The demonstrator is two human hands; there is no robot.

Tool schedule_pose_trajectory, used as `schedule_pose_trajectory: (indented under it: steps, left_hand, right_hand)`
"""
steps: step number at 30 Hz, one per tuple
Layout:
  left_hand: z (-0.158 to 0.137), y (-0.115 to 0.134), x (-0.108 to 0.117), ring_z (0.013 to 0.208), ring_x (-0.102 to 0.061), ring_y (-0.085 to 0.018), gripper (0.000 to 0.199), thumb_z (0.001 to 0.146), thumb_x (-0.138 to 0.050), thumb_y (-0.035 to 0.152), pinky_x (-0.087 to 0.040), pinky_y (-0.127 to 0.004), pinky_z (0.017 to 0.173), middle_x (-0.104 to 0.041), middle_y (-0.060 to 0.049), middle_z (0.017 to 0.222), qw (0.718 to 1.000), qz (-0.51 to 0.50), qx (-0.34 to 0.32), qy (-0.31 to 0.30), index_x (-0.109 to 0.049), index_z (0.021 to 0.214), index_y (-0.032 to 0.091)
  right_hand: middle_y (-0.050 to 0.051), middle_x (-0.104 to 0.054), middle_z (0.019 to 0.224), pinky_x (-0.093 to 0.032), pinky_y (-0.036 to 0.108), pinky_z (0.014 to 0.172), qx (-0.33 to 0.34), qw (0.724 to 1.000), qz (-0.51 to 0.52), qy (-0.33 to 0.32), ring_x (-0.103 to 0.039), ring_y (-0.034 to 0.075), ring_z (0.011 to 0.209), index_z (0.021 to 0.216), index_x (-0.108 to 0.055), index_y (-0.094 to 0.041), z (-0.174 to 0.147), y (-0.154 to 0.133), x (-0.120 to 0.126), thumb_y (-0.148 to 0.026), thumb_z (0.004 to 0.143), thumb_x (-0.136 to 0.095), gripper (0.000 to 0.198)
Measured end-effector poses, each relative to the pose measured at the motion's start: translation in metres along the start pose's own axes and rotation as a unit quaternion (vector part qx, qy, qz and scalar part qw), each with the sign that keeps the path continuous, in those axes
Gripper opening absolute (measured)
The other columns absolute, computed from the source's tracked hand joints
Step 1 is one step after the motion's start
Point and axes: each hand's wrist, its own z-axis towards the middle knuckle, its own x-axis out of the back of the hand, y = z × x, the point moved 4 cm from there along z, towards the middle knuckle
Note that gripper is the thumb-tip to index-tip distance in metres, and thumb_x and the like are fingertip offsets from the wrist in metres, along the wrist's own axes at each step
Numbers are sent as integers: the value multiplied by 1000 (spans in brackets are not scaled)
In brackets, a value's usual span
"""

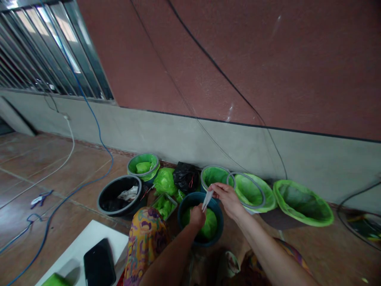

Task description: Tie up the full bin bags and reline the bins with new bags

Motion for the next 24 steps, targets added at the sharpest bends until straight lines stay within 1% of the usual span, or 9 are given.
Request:
schedule_pose_trajectory:
  steps: [2, 4, 8, 10, 13, 15, 17, 20, 24]
  left_hand:
    - [-6, -3, 7, 102, -66, -32, 24, 87, -55, 30, -48, -44, 88, -70, -13, 99, 999, 32, 11, -8, -65, 105, 16]
    - [-11, 0, 19, 114, -60, -32, 40, 82, -64, 35, -44, -46, 96, -67, -13, 117, 999, 38, -16, 1, -63, 118, 18]
    - [-9, 13, 42, 118, -57, -26, 40, 84, -63, 32, -40, -41, 103, -66, -9, 124, 997, 14, -79, 12, -64, 122, 22]
    - [-4, 18, 45, 112, -60, -24, 38, 83, -64, 29, -43, -36, 99, -69, -9, 119, 997, -5, -79, -1, -65, 120, 20]
    - [1, 22, 40, 88, -65, -20, 22, 89, -56, 26, -45, -30, 80, -72, -8, 96, 998, -5, -42, -46, -71, 101, 16]
    - [4, 23, 36, 75, -62, -17, 25, 93, -49, 25, -41, -28, 71, -70, -7, 82, 998, 19, -13, -60, -71, 87, 15]
    - [6, 22, 35, 72, -60, -16, 28, 94, -46, 25, -38, -28, 68, -68, -6, 77, 998, 33, 3, -49, -70, 82, 15]
    - [12, 16, 37, 69, -58, -15, 28, 94, -47, 24, -36, -26, 66, -65, -4, 72, 999, 2, 32, -21, -68, 78, 15]
    - [25, 2, 41, 62, -53, -13, 27, 89, -46, 18, -35, -24, 62, -59, 0, 64, 988, -123, 92, -1, -66, 71, 15]
  right_hand:
    - [4, -65, 70, -43, 28, 65, -17, 999, -30, -14, -56, 15, 68, 67, -69, -16, 3, 6, 5, -59, 64, -71, 43]
    - [4, -66, 71, -43, 27, 64, -14, 998, -57, -32, -56, 15, 69, 70, -70, -16, 7, 9, 9, -58, 68, -68, 42]
    - [3, -64, 69, -43, 25, 63, 4, 997, -53, -48, -55, 13, 67, 73, -71, -15, 14, 8, 13, -59, 73, -65, 44]
    - [2, -64, 69, -43, 25, 62, 7, 998, -36, -58, -55, 13, 66, 73, -71, -15, 17, 9, 10, -60, 72, -66, 45]
    - [3, -64, 68, -43, 25, 61, -2, 999, -1, -55, -55, 12, 64, 71, -70, -15, 21, 16, 7, -62, 68, -68, 47]
    - [2, -63, 67, -43, 25, 60, -8, 999, 20, -43, -53, 12, 62, 70, -69, -15, 23, 21, 7, -61, 67, -68, 46]
    - [2, -62, 67, -43, 25, 60, -5, 999, 26, -36, -53, 12, 62, 71, -69, -15, 26, 24, 11, -60, 68, -66, 45]
    - [3, -64, 68, -45, 28, 62, 14, 1000, -18, -8, -56, 15, 64, 74, -70, -16, 33, 29, 30, -58, 73, -60, 42]
    - [6, -70, 81, -48, 34, 78, 64, 992, -54, 99, -61, 20, 79, 74, -70, -19, 40, 35, 67, -55, 71, -62, 38]
